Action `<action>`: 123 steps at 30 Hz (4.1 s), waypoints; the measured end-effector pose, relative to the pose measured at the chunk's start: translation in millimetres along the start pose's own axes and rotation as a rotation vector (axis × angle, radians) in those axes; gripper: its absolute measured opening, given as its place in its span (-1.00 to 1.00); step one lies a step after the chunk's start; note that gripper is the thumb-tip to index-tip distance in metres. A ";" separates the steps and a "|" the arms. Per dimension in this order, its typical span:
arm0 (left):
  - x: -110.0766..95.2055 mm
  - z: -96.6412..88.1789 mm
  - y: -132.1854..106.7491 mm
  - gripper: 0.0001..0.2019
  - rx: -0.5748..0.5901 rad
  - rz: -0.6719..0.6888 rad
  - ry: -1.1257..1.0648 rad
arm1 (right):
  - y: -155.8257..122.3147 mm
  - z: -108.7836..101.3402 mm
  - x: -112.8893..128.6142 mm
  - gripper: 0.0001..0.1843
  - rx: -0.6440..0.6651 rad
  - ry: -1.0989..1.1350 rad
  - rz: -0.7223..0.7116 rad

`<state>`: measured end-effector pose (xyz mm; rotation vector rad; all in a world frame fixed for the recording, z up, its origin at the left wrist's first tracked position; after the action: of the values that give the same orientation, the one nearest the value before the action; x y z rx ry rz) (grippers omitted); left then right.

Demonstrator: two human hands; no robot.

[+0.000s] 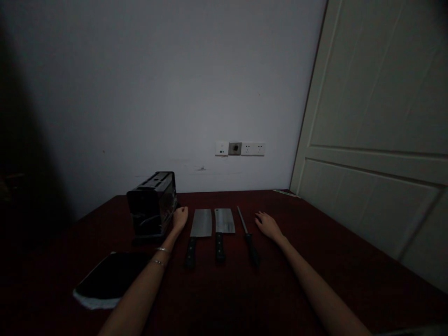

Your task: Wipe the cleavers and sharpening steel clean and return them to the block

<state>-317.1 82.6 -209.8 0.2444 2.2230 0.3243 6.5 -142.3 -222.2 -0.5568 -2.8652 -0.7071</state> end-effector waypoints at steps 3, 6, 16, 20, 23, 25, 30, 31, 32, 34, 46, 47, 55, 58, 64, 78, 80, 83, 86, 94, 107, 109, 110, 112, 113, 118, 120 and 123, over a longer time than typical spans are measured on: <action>0.2 0.0 -0.5 -0.69 -0.006 -0.002 -0.012 | -0.3 -0.1 0.2 -0.62 0.010 0.007 0.001; 1.0 -0.4 -1.3 -0.69 -0.012 -0.002 -0.011 | 0.0 0.4 -0.4 -0.56 0.016 0.008 0.005; -3.0 -4.6 -3.3 -0.72 -0.041 -0.012 0.119 | 1.8 4.6 -3.5 -0.52 0.014 -0.005 0.020; -8.1 -8.9 -8.3 -0.71 -0.055 -0.030 0.196 | 1.7 6.2 -4.4 -0.52 0.017 -0.001 0.025; -13.3 -11.5 -14.0 -0.66 -0.052 -0.033 0.236 | 1.9 5.5 -3.4 -0.51 0.015 -0.001 0.019; -15.8 -11.9 -17.5 -0.64 -0.040 -0.042 0.260 | 2.2 4.6 -2.0 -0.51 0.010 -0.004 0.011; -21.0 -8.6 -20.4 -0.70 0.026 -0.109 0.310 | 2.7 3.9 0.3 -0.51 0.005 -0.016 -0.004; -22.9 -8.5 -20.4 -0.70 0.039 -0.124 0.315 | 2.8 4.1 0.2 -0.51 0.004 -0.018 -0.003; -25.4 -9.2 -20.6 -0.70 0.049 -0.135 0.317 | 2.8 4.5 0.0 -0.51 0.004 -0.020 -0.003; -33.0 -12.6 -22.5 -0.69 0.060 -0.143 0.318 | 3.0 5.5 -0.6 -0.51 0.004 -0.020 -0.003; -107.5 -61.3 -78.8 -0.68 0.167 0.198 0.178 | 1.2 5.1 -1.4 -0.52 -0.005 0.018 0.022; -106.7 -67.0 -83.7 -0.68 0.187 0.214 0.170 | 0.7 3.9 -0.4 -0.52 -0.008 0.028 0.025; -64.5 -112.6 -125.9 -0.70 0.360 0.281 0.189 | -6.8 -39.2 4.5 -0.48 -0.115 0.142 0.213; -44.9 -124.2 -150.0 -0.71 0.395 0.313 0.315 | -9.5 -70.4 22.8 -0.40 -0.180 0.136 0.308; -28.2 -124.7 -202.0 -0.68 0.562 0.507 0.499 | -15.8 -81.9 137.4 -0.51 -0.004 0.178 0.072; -21.2 -144.0 -227.7 -0.78 0.566 0.824 0.567 | -51.5 -19.1 287.5 -0.55 0.216 -0.001 -0.152; -16.0 -153.6 -221.6 -0.80 0.531 0.823 0.558 | -51.0 -15.2 290.8 -0.57 0.206 -0.014 -0.148; -7.5 -168.5 -212.3 -0.83 0.493 0.802 0.551 | -49.3 -9.3 292.8 -0.57 0.199 -0.025 -0.128; 1.3 -180.8 -205.3 -0.80 0.469 0.787 0.563 | -45.7 -4.8 292.8 -0.56 0.197 -0.030 -0.099; 17.7 -204.7 -201.3 -0.75 0.430 0.877 0.627 | -39.3 2.4 291.2 -0.51 0.216 -0.029 -0.022; 55.8 -201.7 -186.5 -0.39 0.752 0.743 0.428 | -39.0 5.9 289.5 -0.63 0.209 -0.001 0.020; 58.8 -198.8 -188.1 -0.37 0.768 0.736 0.439 | -38.8 6.0 288.8 -0.64 0.203 0.001 0.028; 59.3 -197.8 -188.9 -0.36 0.770 0.735 0.449 | -38.7 6.1 288.6 -0.64 0.200 0.003 0.030; 59.2 -196.5 -189.9 -0.36 0.769 0.734 0.471 | -39.0 6.3 288.6 -0.65 0.199 0.005 0.035; 58.9 -196.2 -190.1 -0.36 0.767 0.734 0.478 | -39.2 6.2 288.8 -0.65 0.200 0.006 0.036; 58.7 -195.0 -189.5 -0.35 0.760 0.735 0.482 | -39.8 4.6 292.2 -0.69 0.213 0.008 0.047; 58.6 -194.8 -189.6 -0.34 0.765 0.728 0.487 | -39.7 4.2 293.9 -0.70 0.226 0.012 0.049; 57.4 -195.3 -190.5 -0.34 0.777 0.717 0.499 | -39.5 3.3 294.3 -0.69 0.242 0.020 0.063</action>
<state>-517.8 -110.2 -194.2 1.5336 2.5832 -0.1517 -280.2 -79.1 -177.4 -0.5960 -2.8431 -0.3475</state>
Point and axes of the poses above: each hand's wrist, its own y-axis towards the middle knuckle, its own z-axis out of the palm, x = y × z, the point moved 6 cm from there along y, towards the middle knuckle, and after that the axes turned 6 degrees about -x, right-handed, at the moved point
